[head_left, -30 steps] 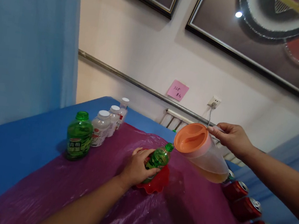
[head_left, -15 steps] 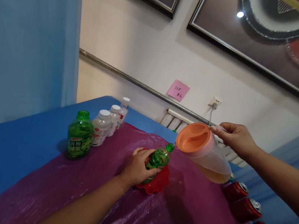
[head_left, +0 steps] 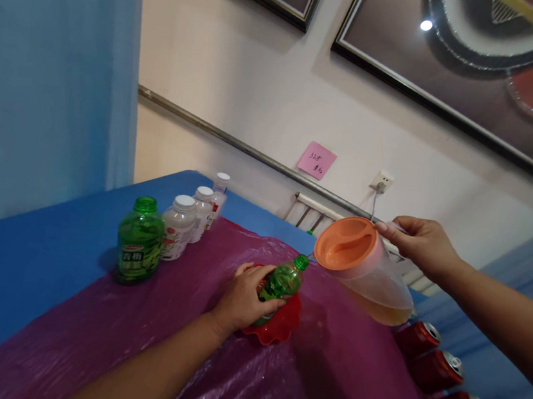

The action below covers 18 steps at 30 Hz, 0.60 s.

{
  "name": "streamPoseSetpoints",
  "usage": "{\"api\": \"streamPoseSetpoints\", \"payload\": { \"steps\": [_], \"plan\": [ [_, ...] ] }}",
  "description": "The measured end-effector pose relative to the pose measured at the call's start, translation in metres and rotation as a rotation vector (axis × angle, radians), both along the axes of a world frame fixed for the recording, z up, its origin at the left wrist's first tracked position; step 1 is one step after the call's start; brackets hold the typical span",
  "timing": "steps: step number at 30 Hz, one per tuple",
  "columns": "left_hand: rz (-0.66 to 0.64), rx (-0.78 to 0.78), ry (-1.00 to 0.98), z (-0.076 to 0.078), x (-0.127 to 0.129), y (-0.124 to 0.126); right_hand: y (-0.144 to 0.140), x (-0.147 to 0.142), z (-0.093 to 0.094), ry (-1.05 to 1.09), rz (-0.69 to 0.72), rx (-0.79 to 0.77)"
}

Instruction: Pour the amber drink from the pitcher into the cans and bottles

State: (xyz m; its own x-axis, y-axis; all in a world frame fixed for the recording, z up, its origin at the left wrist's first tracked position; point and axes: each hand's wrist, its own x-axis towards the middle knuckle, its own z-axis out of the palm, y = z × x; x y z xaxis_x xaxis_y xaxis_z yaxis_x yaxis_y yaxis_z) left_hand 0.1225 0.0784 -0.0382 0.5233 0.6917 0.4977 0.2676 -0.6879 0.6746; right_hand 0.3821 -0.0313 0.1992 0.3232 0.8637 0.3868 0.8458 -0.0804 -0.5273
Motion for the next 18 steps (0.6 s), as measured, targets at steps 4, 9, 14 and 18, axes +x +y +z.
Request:
{"api": "streamPoseSetpoints", "payload": {
  "steps": [4,9,14,18],
  "plan": [
    [0.015,-0.006,0.007,0.0017,-0.0004,-0.0009,-0.0003,-0.0003,0.0009,-0.012,-0.007,0.001],
    [0.016,-0.007,0.015,0.0044,-0.001,-0.0024,-0.0003,-0.0002,0.0024,-0.019,-0.001,-0.004],
    [0.013,-0.013,0.01,0.0035,-0.001,-0.0018,-0.0012,0.0003,0.0043,-0.035,-0.003,0.005],
    [0.011,0.003,0.004,0.0005,-0.0007,-0.0003,-0.0024,-0.0024,0.0057,-0.03,-0.007,0.006]
  ]
}}
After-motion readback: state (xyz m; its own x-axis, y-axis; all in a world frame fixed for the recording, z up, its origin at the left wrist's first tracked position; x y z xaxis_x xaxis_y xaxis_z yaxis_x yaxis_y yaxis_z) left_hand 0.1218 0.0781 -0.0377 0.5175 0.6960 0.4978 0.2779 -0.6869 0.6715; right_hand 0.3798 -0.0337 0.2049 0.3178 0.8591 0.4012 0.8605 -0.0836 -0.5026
